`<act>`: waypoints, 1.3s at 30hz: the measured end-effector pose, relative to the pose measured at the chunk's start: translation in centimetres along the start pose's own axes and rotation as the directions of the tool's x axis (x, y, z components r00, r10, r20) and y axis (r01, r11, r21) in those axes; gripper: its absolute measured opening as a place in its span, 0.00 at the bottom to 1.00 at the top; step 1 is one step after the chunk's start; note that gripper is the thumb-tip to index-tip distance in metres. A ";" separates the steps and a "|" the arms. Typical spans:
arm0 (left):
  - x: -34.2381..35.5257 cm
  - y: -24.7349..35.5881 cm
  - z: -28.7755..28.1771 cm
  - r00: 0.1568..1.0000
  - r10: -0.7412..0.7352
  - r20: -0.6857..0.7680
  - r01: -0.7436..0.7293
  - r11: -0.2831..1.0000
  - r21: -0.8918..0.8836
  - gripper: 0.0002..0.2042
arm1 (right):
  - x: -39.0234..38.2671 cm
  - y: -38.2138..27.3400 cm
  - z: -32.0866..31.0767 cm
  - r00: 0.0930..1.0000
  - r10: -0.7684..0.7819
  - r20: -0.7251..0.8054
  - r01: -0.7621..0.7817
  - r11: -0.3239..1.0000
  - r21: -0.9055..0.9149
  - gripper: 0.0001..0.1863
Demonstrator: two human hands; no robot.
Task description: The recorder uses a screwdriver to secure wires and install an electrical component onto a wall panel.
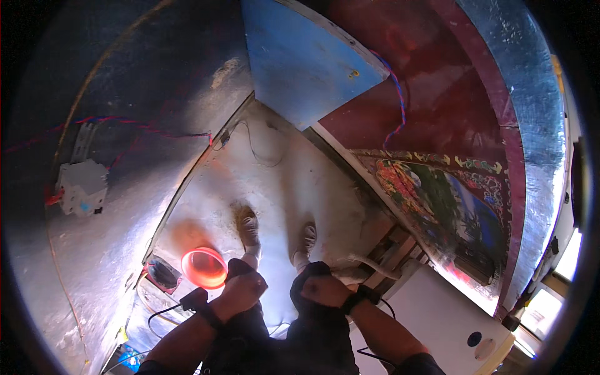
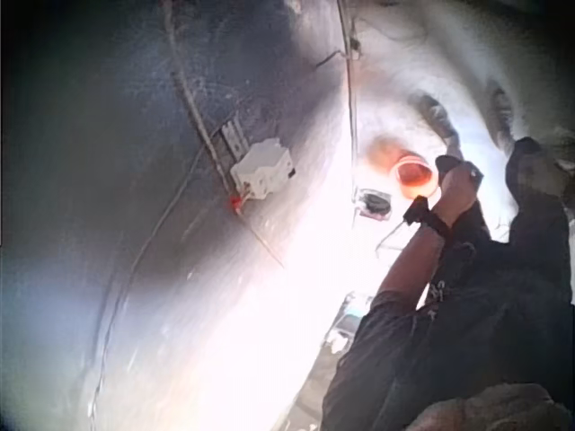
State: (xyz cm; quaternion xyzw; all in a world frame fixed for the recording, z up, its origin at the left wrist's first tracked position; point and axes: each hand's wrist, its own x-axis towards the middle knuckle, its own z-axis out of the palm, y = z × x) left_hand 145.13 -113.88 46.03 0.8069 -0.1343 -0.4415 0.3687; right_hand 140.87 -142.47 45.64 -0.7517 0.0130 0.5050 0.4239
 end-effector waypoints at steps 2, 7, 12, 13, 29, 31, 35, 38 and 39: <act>1.8 -1.1 1.1 0.994 0.017 -0.104 -0.016 1.000 0.006 0.11 | 1.7 0.4 -3.0 0.997 0.041 -0.058 -0.043 0.998 -0.044 0.16; 5.2 -1.2 1.4 0.983 0.125 -0.133 -0.095 0.972 0.213 0.05 | 4.4 3.3 -8.7 0.954 0.118 -0.274 -0.097 0.991 0.088 0.16; 7.4 -2.4 2.6 0.975 0.190 -0.113 -0.130 0.905 0.405 0.04 | 6.8 4.5 -13.4 0.905 0.170 -0.389 -0.081 0.969 0.235 0.15; 7.7 -2.3 2.6 0.974 0.192 -0.124 -0.133 0.918 0.374 0.04 | 7.1 5.0 -13.9 0.902 0.175 -0.394 -0.085 0.969 0.234 0.15; 9.9 0.3 1.1 0.979 -0.072 -0.190 0.063 0.997 -0.051 0.10 | 10.0 -5.0 -22.6 0.831 -0.075 -0.551 0.504 -0.318 0.803 0.25; 11.2 2.1 -0.4 0.976 -0.029 -0.214 0.029 1.000 -0.005 0.10 | 10.6 -5.8 -23.1 0.803 -0.095 -0.588 0.489 -0.460 0.741 0.24; 13.7 5.3 -2.4 0.958 0.018 -0.286 -0.042 0.996 -0.077 0.09 | 11.9 -4.8 -24.0 0.664 -0.121 -0.738 0.524 -0.628 0.575 0.16; 14.5 8.2 -4.7 0.948 0.038 -0.317 -0.093 0.983 -0.160 0.09 | 11.5 -5.8 -24.0 0.612 -0.078 -0.787 0.573 -0.642 0.510 0.11; 14.9 8.5 -5.1 0.949 0.003 -0.315 -0.066 0.980 -0.190 0.09 | 10.9 -6.9 -24.0 0.605 -0.075 -0.793 0.572 -0.652 0.498 0.09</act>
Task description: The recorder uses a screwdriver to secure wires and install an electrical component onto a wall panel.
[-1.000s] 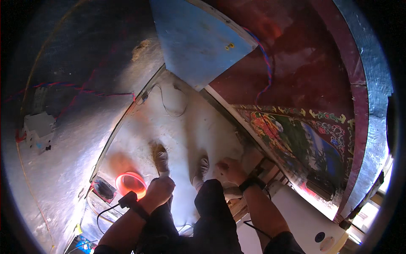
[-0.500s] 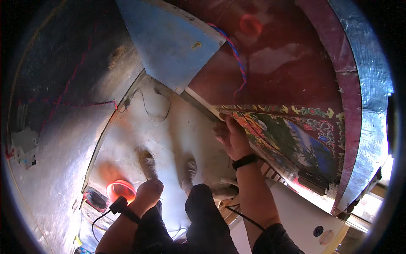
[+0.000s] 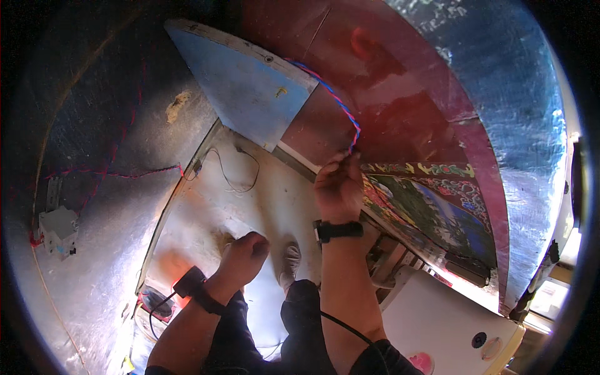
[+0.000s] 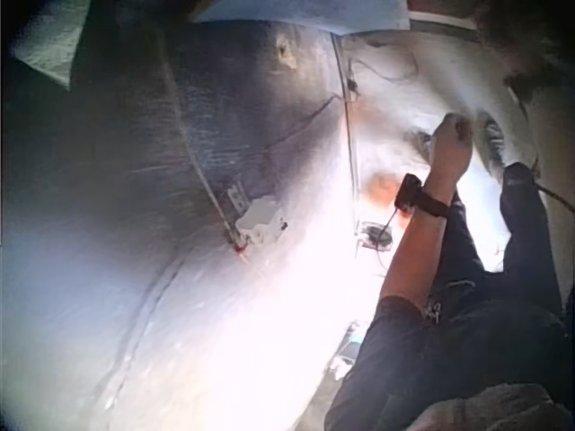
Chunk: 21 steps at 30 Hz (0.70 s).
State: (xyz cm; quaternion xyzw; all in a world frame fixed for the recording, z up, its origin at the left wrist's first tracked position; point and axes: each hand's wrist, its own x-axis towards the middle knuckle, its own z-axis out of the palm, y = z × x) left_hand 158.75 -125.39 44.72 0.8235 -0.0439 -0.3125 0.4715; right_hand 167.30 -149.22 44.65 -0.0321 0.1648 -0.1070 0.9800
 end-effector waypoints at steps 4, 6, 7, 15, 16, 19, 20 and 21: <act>2.2 6.1 -3.3 0.998 0.009 -0.055 -0.024 0.959 -0.281 0.08 | -2.2 1.1 5.5 0.999 0.043 0.012 -0.043 0.999 0.031 0.08; 4.3 10.9 -4.2 0.999 0.041 -0.023 -0.046 0.934 -0.355 0.06 | -3.0 0.3 6.9 0.999 0.013 -0.034 -0.017 0.992 -0.125 0.07; 4.9 12.9 -4.9 0.999 0.044 -0.021 -0.048 0.936 -0.347 0.06 | -2.9 0.3 7.7 0.999 0.009 -0.032 -0.012 0.993 -0.119 0.07; 9.9 17.9 -10.3 0.422 0.739 -0.526 -0.469 0.674 0.571 0.18 | -0.4 6.2 14.0 0.919 -0.390 -0.055 0.288 0.763 -0.579 0.02; 10.1 18.4 -11.4 0.419 0.743 -0.521 -0.463 0.669 0.582 0.18 | -0.1 7.0 14.7 0.932 -0.358 -0.050 0.275 0.792 -0.545 0.03; 12.3 18.8 -12.1 0.391 0.758 -0.522 -0.449 0.652 0.611 0.21 | 0.4 6.9 15.4 0.933 -0.357 -0.048 0.254 0.747 -0.614 0.07; 13.4 18.2 -12.1 0.398 0.788 -0.469 -0.360 0.605 0.711 0.21 | 0.5 6.8 15.1 0.930 -0.365 -0.053 0.256 0.743 -0.619 0.07; 13.8 18.1 -12.5 0.407 0.815 -0.412 -0.260 0.535 0.804 0.22 | 0.6 6.9 15.1 0.936 -0.348 -0.057 0.233 0.731 -0.642 0.08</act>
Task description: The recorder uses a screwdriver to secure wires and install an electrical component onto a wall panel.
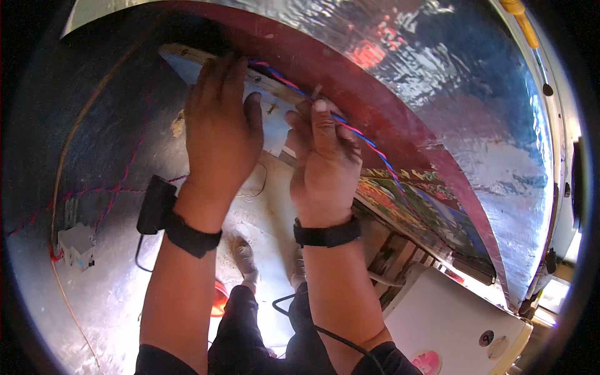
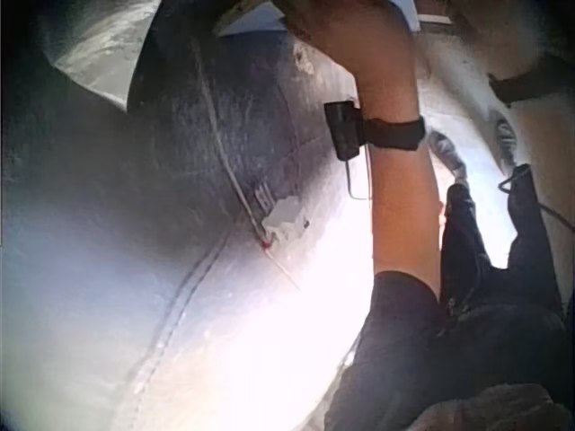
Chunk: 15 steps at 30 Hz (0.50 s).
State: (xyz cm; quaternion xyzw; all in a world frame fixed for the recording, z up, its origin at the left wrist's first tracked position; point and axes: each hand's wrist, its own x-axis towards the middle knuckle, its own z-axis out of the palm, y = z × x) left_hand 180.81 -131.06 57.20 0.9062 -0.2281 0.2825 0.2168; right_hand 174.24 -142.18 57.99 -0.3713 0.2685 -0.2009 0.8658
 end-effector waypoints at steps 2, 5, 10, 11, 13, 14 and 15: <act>0.5 -0.1 0.2 0.999 -0.004 0.052 0.002 1.000 0.031 0.21 | 0.1 -0.3 -0.1 1.000 0.009 -0.001 -0.009 0.999 -0.035 0.09; 0.3 -1.0 0.5 0.987 0.025 0.158 -0.038 0.996 0.084 0.18 | -0.1 -1.3 -1.3 0.999 0.048 -0.026 -0.049 0.998 -0.051 0.11; 2.0 -2.4 -1.1 0.987 0.158 0.023 -0.159 0.986 0.051 0.12 | 0.0 0.8 -5.0 0.993 0.095 -0.069 -0.077 0.971 0.227 0.11; 1.6 -2.5 -1.1 0.984 0.170 0.045 -0.171 0.985 0.007 0.11 | -0.3 0.3 -4.5 0.993 0.076 -0.093 -0.056 0.977 0.206 0.11; 1.5 0.7 -1.4 0.971 0.238 0.036 -0.236 0.970 -0.052 0.08 | -0.5 -1.7 -2.9 0.989 0.142 0.048 -0.138 0.987 -0.084 0.12; 1.6 1.6 -1.5 0.970 0.241 0.036 -0.239 0.969 -0.068 0.08 | -0.4 -1.5 -2.7 0.990 0.134 0.035 -0.130 0.988 -0.089 0.12; 1.6 2.5 -1.4 0.957 0.289 0.023 -0.285 0.952 -0.115 0.08 | -0.2 -1.3 -2.6 0.987 0.093 0.129 -0.077 0.989 -0.124 0.12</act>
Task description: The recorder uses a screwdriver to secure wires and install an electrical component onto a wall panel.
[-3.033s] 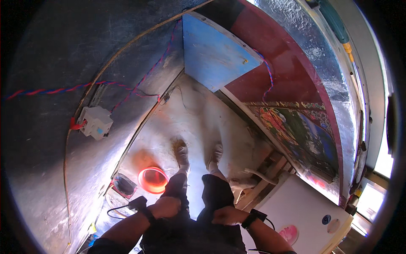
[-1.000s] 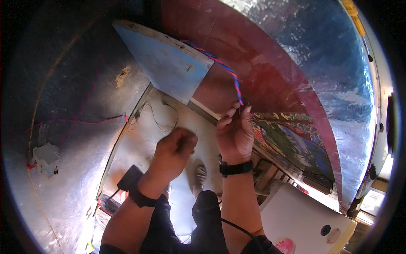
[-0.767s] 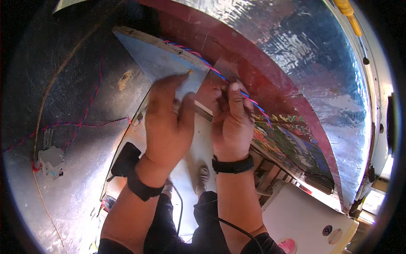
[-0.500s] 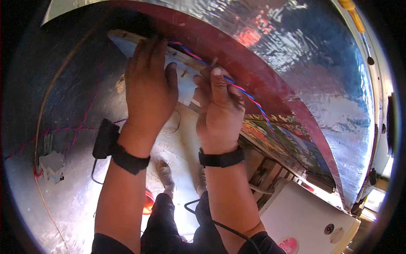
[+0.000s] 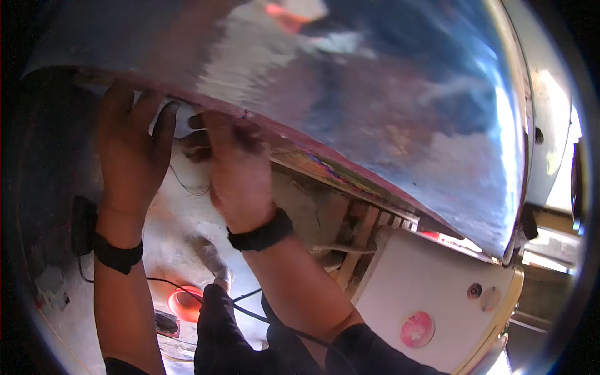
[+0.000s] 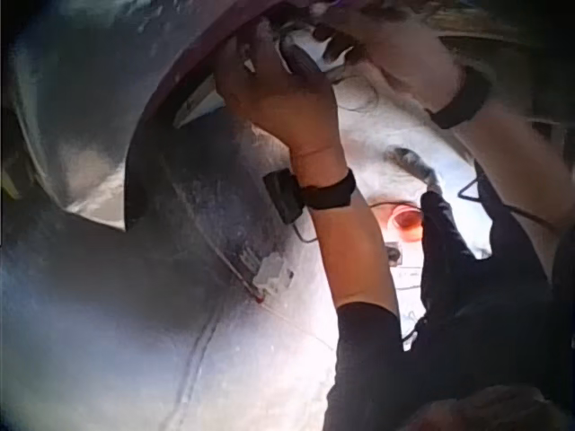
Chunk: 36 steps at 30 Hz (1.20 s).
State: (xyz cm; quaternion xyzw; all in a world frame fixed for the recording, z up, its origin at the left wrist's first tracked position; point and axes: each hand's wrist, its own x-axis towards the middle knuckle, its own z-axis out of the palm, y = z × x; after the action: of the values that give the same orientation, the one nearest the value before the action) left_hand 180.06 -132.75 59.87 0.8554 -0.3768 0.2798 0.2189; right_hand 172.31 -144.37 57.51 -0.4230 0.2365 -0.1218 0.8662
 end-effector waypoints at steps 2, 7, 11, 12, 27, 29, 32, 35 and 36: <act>0.1 0.4 0.8 0.998 0.051 -0.022 -0.053 0.995 -0.080 0.08 | 0.5 0.6 0.1 0.996 -0.063 0.068 0.067 0.996 -0.061 0.13; -1.9 -4.6 -0.2 0.978 -0.134 0.159 0.133 0.991 0.018 0.08 | -0.2 1.2 2.3 0.998 0.055 0.000 -0.054 0.985 0.166 0.12; -1.5 -8.1 -2.1 0.976 -0.191 0.107 0.167 0.965 0.205 0.10 | -1.7 -0.5 1.4 1.000 0.004 0.004 -0.005 0.990 0.138 0.12; -2.5 -6.7 1.4 0.979 -0.180 0.096 0.163 0.974 0.160 0.10 | -1.5 -0.7 -2.0 0.999 -0.026 -0.037 0.029 0.997 0.070 0.12; -1.0 -6.1 0.0 0.957 0.267 0.114 -0.289 0.838 0.462 0.10 | -1.9 -1.9 -4.3 0.985 -0.157 -0.067 0.148 0.981 -0.126 0.16; -0.8 -6.6 -1.8 0.954 0.262 0.144 -0.299 0.819 0.489 0.10 | -2.2 -1.7 -3.2 0.988 -0.144 -0.050 0.137 0.982 -0.134 0.16; -2.8 -6.3 0.2 0.998 -0.062 0.027 0.051 0.950 0.308 0.10 | -1.8 -1.6 -4.4 0.978 -0.199 -0.056 0.180 0.953 -0.245 0.17; -4.2 -5.4 0.2 0.980 -0.183 -0.083 0.193 0.970 0.145 0.11 | -0.8 -1.1 -6.2 0.980 -0.188 -0.071 0.160 0.945 -0.286 0.17; -5.2 -5.6 0.5 0.973 -0.184 -0.141 0.197 0.977 0.086 0.11 | -0.8 -0.9 -6.3 0.984 -0.177 -0.018 0.167 0.954 -0.250 0.17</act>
State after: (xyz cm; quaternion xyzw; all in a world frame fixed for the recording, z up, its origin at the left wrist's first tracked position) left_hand 181.68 -126.87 55.22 0.8772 -0.2632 0.3319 0.2261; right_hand 168.42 -148.86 55.13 -0.5441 0.2297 -0.1748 0.7878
